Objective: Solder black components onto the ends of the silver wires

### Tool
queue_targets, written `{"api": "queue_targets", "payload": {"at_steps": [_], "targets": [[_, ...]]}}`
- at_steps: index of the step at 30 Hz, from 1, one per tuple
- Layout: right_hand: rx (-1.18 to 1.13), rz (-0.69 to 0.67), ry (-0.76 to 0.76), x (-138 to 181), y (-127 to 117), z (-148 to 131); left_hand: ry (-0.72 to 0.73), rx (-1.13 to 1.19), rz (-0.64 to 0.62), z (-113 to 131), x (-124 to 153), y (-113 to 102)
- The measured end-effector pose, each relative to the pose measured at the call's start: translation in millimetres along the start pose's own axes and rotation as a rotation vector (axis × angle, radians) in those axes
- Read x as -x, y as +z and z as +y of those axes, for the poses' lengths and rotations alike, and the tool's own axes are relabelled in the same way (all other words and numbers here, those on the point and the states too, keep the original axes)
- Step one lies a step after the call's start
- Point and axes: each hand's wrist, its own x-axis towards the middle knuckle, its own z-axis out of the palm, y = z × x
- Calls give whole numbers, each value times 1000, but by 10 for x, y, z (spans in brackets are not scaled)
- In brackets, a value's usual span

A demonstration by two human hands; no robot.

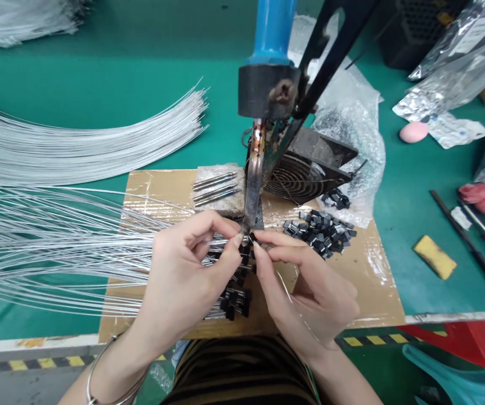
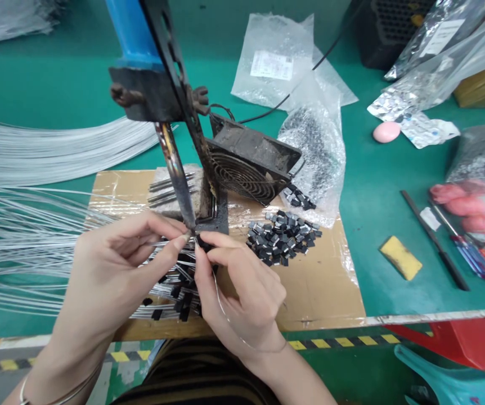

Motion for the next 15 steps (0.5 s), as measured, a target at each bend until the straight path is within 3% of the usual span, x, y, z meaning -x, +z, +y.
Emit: {"api": "queue_targets", "payload": {"at_steps": [15], "targets": [[-40, -2, 14, 30, -8, 14, -22, 12, -6, -12, -9, -6]]}}
